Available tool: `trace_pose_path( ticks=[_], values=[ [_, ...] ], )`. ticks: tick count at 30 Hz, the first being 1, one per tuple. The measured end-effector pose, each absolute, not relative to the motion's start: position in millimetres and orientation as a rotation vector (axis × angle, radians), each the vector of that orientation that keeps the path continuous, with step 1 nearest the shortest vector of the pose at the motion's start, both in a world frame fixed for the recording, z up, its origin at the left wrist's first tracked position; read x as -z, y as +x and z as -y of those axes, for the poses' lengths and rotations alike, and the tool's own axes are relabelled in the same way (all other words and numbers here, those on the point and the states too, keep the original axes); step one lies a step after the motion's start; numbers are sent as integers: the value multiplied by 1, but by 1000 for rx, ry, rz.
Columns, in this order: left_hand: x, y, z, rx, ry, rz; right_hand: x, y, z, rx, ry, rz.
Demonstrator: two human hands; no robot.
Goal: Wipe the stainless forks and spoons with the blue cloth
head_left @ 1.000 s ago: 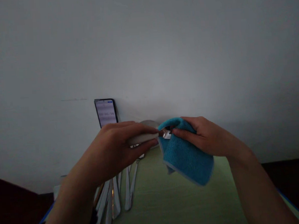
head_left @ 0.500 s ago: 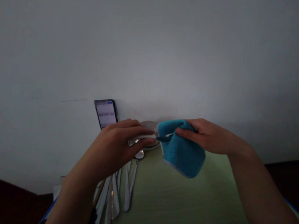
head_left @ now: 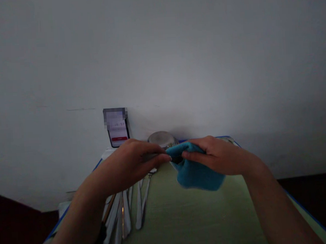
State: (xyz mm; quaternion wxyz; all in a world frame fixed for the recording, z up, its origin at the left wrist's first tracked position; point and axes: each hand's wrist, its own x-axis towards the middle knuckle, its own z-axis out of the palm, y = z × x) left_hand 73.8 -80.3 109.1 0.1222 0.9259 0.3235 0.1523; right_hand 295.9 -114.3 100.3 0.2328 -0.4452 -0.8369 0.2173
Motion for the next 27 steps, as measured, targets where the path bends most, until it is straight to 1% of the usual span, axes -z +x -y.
trace_pose_path(
  ticks=[11, 18, 22, 27],
  values=[
    [-107, 70, 77, -327, 2499, -880, -98, 307, 114, -928, -1258, 2136],
    [-113, 71, 82, -291, 2569, -967, -103, 294, 120, -913, -1284, 2311],
    [-113, 72, 82, -264, 2579, -946, -103, 296, 120, -846, -1191, 2489],
    [-113, 70, 81, -264, 2524, -926, -102, 306, 114, -863, -1185, 2402]
  ],
)
